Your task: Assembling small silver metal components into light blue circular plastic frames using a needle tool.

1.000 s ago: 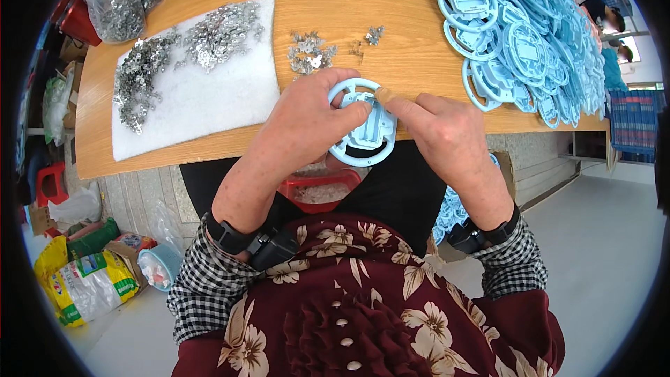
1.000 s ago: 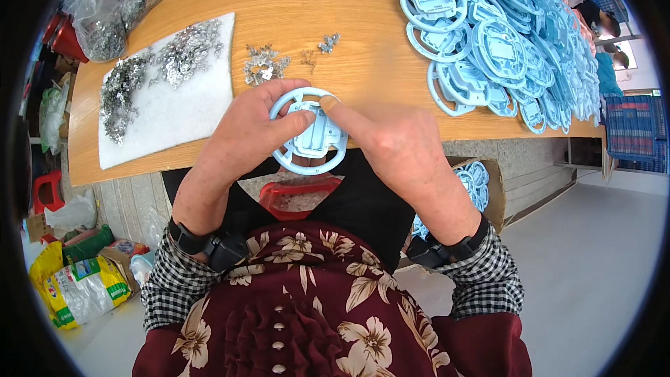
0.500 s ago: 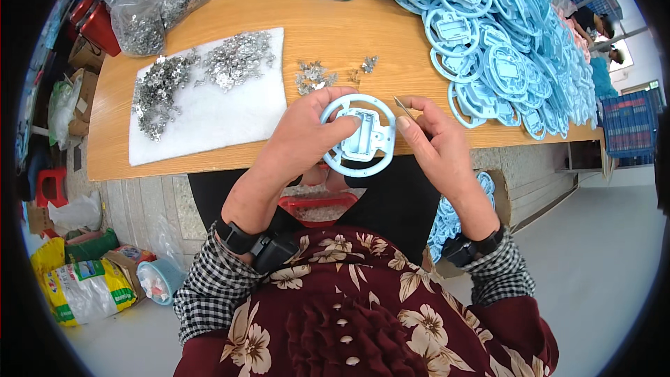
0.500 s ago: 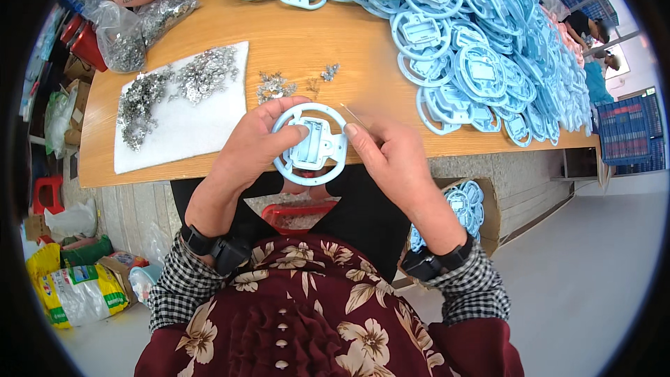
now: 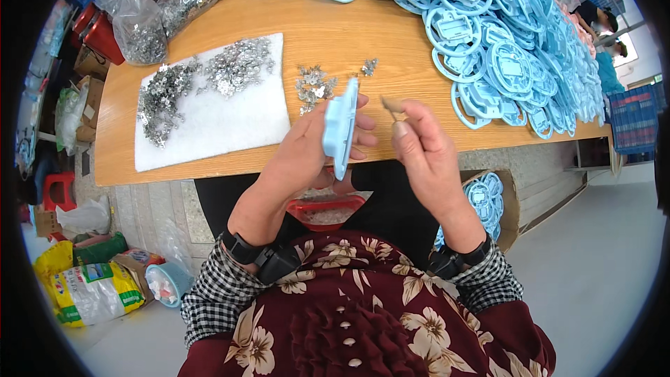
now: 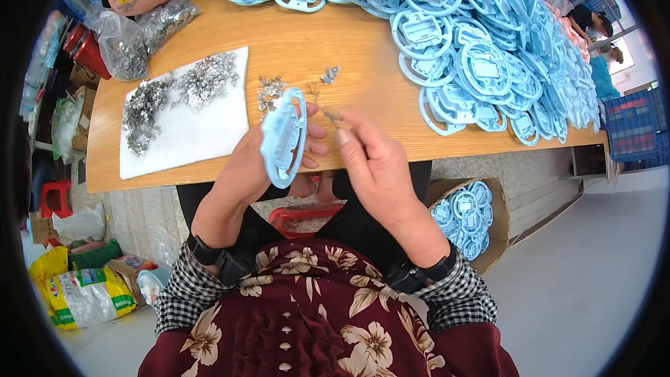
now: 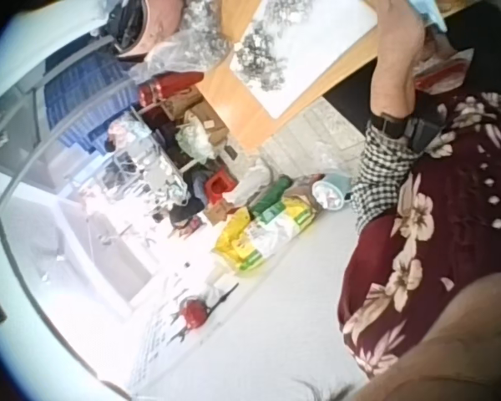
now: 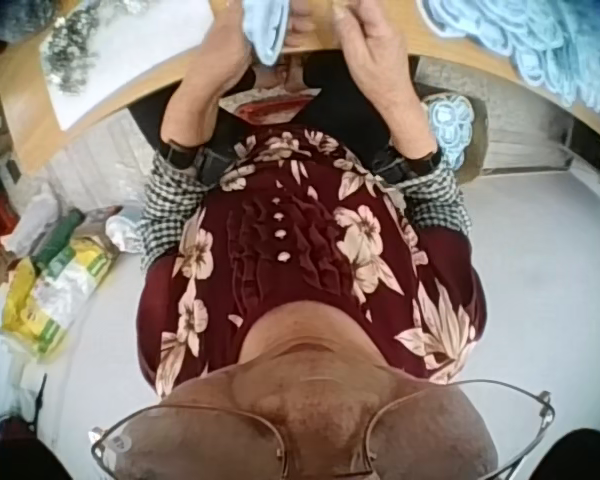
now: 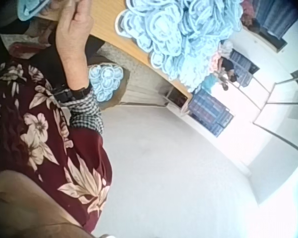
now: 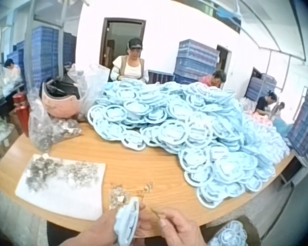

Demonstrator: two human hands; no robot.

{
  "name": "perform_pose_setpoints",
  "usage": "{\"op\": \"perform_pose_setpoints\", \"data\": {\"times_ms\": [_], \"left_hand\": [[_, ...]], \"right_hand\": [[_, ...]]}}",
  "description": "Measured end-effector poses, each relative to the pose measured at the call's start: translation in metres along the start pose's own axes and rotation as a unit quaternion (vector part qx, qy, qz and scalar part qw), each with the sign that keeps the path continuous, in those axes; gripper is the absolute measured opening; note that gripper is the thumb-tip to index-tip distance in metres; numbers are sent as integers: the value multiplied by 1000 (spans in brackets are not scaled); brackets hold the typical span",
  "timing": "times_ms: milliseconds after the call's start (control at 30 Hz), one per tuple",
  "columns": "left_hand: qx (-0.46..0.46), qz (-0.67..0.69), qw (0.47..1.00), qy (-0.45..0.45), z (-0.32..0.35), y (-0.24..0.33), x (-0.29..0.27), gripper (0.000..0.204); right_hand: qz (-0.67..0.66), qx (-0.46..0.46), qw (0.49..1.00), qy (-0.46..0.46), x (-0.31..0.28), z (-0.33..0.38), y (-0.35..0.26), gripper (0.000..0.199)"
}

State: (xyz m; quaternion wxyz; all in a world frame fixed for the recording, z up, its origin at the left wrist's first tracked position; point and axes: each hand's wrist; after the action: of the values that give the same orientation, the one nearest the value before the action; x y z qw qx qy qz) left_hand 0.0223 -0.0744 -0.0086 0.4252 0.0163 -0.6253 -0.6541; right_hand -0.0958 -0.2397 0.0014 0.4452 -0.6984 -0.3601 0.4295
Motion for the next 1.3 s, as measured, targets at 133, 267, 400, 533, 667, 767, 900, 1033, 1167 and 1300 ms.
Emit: {"op": "perform_pose_setpoints", "data": {"times_ms": [133,267,400,533,667,767,900,1033,1167,1300], "left_hand": [[20,-55,998,-18,1,-2,2,46],[140,-405,903,33,3,-17,-9,46],[47,38,998,-23,0,-11,5,44],[-5,148,989,-29,-1,-13,6,43],[71,-177,982,-5,3,2,13,43],[-12,-40,998,45,5,0,25,45],[-63,-142,988,-19,12,-2,24,50],[68,-184,980,-11,28,-3,29,47],[34,-250,965,-68,37,2,27,36],[-22,-253,967,10,54,0,20,30]], "right_hand": [[38,-43,998,24,16,-1,-2,25],[112,-49,993,5,16,-6,-15,19],[138,-66,988,4,18,-4,-6,19],[202,-187,961,24,21,-3,11,34],[97,-68,991,-68,7,4,-14,63],[33,-111,993,-4,7,15,-1,71],[-75,22,995,61,-16,15,-20,29],[-142,115,979,-89,-62,20,-15,15],[-163,158,962,-149,-43,32,-16,16],[-106,152,977,-110,-33,30,-16,24]]}}
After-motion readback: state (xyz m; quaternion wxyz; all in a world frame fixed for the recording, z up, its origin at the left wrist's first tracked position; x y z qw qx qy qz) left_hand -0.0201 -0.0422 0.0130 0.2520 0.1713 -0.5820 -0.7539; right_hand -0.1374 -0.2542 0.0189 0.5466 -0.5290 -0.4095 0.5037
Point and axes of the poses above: each hand's wrist, its own z-axis away from the middle knuckle, its own x-axis out of the palm, y = z × x, and after that the axes turned 2 degrees about -x, right-handed
